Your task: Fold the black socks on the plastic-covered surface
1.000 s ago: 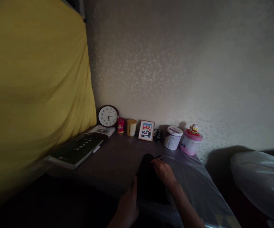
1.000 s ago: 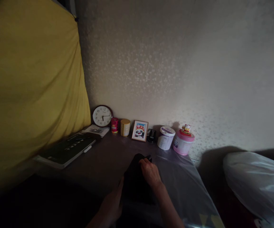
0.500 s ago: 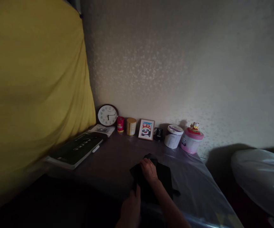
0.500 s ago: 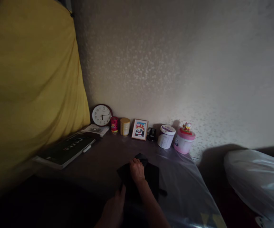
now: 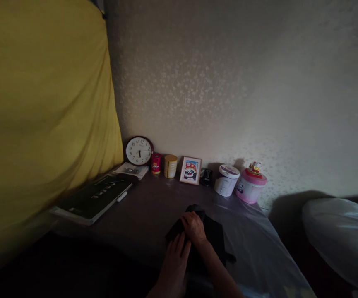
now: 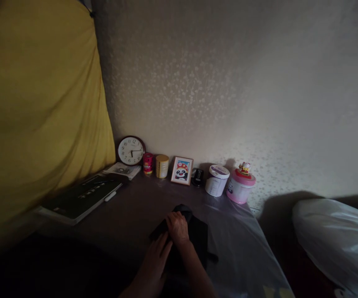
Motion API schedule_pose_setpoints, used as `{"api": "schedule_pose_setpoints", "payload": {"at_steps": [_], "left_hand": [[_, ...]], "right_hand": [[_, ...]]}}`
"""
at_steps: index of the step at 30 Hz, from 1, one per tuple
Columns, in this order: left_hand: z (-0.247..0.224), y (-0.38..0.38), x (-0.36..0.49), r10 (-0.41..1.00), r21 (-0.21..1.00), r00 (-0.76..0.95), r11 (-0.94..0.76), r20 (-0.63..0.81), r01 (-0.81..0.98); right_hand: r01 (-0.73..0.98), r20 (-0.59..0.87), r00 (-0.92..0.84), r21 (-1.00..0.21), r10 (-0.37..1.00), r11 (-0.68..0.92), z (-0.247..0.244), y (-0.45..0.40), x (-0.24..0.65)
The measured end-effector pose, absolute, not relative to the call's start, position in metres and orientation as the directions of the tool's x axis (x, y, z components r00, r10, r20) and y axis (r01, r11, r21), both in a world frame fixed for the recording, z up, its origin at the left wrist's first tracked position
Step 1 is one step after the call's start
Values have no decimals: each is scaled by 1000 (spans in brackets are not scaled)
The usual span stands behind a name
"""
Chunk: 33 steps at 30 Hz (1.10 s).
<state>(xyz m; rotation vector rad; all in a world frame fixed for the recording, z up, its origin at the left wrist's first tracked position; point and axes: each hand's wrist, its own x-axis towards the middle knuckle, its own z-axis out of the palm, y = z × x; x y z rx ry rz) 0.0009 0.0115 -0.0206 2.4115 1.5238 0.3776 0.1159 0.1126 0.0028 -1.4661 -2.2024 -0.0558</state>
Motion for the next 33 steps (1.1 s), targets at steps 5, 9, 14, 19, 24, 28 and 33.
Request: {"api": "schedule_pose_setpoints", "payload": {"at_steps": [5,9,14,19,24,28,33], "left_hand": [[-43,19,9,910,330,404,-410,88,850],[-48,20,12,913,295,387,-408,130,864],[-38,21,13,919,298,390,-391,65,871],[-30,21,13,917,324,396,-366,-32,872],[-47,26,14,927,286,371,-369,49,884],[-60,28,14,921,272,369,-389,123,880],[-49,25,14,926,285,375,-374,56,882]], "right_hand": [[720,529,-387,-339,756,606,-1,99,129],[714,538,-429,-290,726,637,-9,104,140],[809,481,-402,-211,779,548,-12,145,157],[894,429,-268,-222,862,389,2,170,171],[754,519,-379,-307,766,581,7,129,159],[702,413,-546,-250,729,667,0,116,146],[867,328,-421,-127,846,481,1,160,152]]}}
